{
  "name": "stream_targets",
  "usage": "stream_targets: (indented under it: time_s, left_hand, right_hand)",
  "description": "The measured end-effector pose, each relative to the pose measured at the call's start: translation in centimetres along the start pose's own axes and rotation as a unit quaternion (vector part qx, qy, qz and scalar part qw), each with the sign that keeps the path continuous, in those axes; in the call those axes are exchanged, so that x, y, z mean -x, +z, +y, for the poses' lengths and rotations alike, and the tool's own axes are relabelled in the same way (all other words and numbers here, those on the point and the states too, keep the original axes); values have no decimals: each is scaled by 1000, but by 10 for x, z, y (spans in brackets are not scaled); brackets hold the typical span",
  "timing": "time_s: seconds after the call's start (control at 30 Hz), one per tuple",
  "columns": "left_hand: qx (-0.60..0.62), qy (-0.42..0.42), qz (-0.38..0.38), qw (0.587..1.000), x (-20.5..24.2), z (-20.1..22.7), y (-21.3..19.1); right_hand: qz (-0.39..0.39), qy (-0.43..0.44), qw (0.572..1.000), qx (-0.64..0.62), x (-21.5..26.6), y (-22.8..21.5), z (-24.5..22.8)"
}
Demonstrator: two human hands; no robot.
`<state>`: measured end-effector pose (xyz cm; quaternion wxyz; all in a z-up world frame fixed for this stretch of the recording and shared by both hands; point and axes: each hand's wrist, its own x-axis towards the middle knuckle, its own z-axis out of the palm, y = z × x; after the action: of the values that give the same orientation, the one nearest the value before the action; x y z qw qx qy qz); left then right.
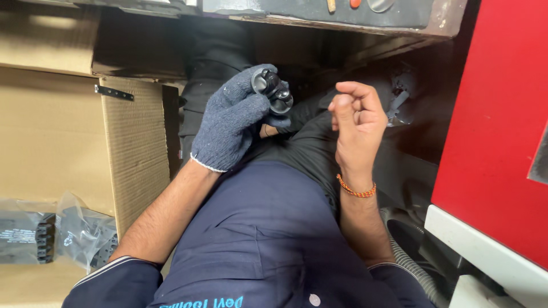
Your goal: The person removes plastic parts from bags, trims excess material with pliers, and smooths edges with a file and utility knife. The person places finished parts into a cardboard box.
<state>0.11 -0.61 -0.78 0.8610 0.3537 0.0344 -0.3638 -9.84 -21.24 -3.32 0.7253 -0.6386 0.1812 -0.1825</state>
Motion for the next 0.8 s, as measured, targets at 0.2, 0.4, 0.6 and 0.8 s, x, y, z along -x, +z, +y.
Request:
stream_targets:
  time_s: [0.2,0.4,0.6,0.8]
  left_hand:
    - [11,2,-2,1000,-1,-5,-3]
    - [22,-2,3,1000,-2,-8,-6]
    - [7,6,15,1000,-6,-11,-9]
    - [22,-5,22,999,-6,-10,-9]
  right_hand:
    - [-24,16,999,27,0,4,-1]
    - [-66,3,994,85,-10,5,-11]
    - [-119,-37,976,176,-14,17,-26]
    - [-103,-82,967,218,-21,20,-32]
